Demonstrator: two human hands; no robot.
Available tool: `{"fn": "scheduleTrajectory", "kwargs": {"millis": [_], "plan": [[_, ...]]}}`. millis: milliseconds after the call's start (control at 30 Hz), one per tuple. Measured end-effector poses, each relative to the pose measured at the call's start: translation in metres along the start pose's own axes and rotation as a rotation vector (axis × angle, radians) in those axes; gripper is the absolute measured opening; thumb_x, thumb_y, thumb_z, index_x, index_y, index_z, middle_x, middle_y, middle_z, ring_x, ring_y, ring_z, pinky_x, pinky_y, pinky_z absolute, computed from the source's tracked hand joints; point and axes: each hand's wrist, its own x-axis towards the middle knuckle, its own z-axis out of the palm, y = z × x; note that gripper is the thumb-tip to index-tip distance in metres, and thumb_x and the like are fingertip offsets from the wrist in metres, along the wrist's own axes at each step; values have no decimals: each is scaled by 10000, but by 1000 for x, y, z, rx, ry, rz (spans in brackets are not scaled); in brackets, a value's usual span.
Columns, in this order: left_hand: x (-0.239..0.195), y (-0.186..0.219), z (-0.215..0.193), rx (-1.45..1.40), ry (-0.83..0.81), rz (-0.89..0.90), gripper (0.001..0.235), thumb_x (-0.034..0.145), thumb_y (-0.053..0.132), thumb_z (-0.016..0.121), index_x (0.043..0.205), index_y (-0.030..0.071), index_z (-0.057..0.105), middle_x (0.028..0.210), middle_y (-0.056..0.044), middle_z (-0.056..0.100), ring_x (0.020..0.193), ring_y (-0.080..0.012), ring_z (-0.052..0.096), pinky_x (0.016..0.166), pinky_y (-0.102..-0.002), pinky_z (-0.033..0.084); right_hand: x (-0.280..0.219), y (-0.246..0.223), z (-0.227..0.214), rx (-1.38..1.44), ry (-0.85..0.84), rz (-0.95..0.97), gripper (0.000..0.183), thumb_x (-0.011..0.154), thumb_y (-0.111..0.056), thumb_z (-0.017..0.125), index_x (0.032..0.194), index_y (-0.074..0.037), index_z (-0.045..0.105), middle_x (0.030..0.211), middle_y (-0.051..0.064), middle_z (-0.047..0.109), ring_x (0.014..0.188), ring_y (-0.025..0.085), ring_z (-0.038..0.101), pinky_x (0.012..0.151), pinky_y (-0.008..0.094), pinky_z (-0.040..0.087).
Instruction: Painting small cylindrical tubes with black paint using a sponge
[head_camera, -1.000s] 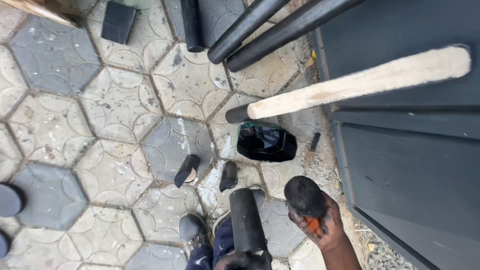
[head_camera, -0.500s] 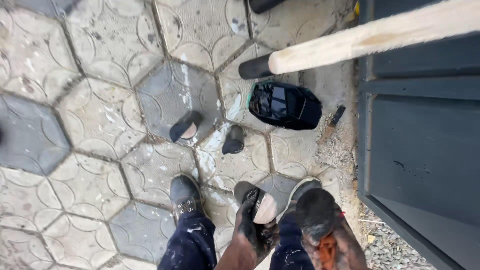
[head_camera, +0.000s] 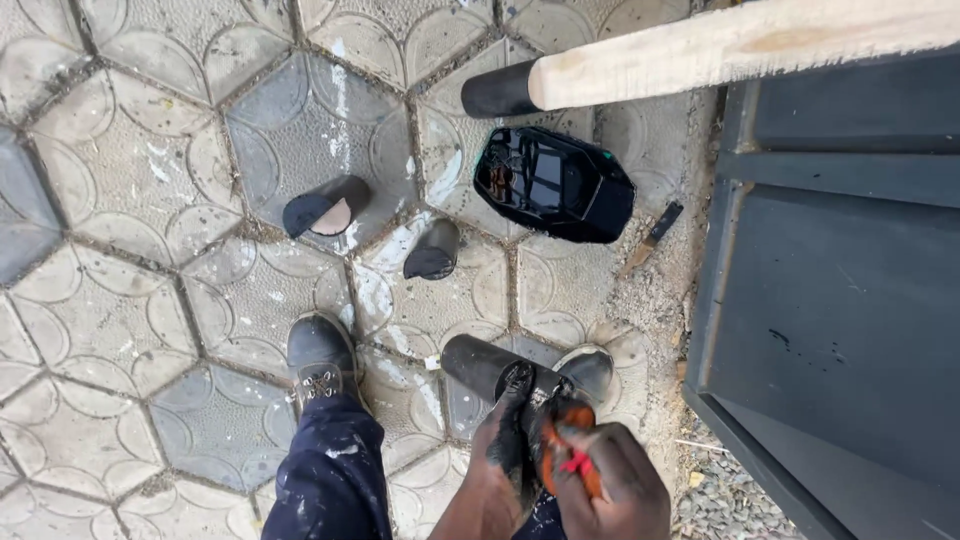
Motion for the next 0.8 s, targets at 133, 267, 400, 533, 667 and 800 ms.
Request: {"fn": "scheduleTrajectory", "kwargs": {"millis": [133, 267, 400, 533, 667, 800], "plan": [[22, -16, -39, 41, 13, -85, 482, 955, 480, 568, 1001, 27, 725, 891, -172, 721, 766, -344, 666, 668, -449, 531, 13, 36, 2, -144, -52, 81, 104, 859, -192, 657, 874, -89, 652, 810, 37, 686, 588, 157, 568, 477, 331, 475], [33, -11, -35, 31, 107, -42, 410, 951, 384, 645, 1022, -14, 717, 808, -168, 671, 705, -342, 656, 649, -430, 536, 7, 20, -1, -53, -119, 53, 144, 835, -231, 683, 959, -197, 748, 843, 2, 704, 699, 201, 648, 604, 336, 514], [-3, 1, -9, 113, 141, -77, 429, 996, 437, 665, 851, 34, 638, 675, -148, 599, 558, -304, 544, 547, -414, 441, 27, 34, 1, -95, -69, -50, 87, 854, -157, 663, 916, -112, 705, 877, 16, 716, 668, 182, 638, 563, 351, 516], [24, 1, -30, 112, 238, -36, 375, 955, 360, 703, 945, -15, 715, 731, -189, 619, 615, -347, 610, 570, -445, 518, 5, 24, 11, -80, -143, 66, 173, 846, -295, 677, 935, -163, 746, 841, 3, 725, 616, 155, 651, 551, 313, 543], [-15, 12, 1, 104, 86, -78, 445, 890, 479, 721, 895, 38, 660, 751, -127, 640, 617, -270, 540, 606, -369, 438, 19, 26, 7, -60, -143, -50, 184, 810, -187, 680, 979, -162, 749, 908, 5, 736, 708, 173, 671, 577, 326, 552], [12, 7, -22, 67, 119, -104, 461, 856, 536, 733, 899, 77, 744, 774, -114, 720, 653, -306, 655, 591, -421, 526, 0, 23, 14, -112, -134, 48, 127, 817, -241, 694, 910, -178, 753, 775, -22, 730, 558, 129, 628, 500, 298, 540]]}}
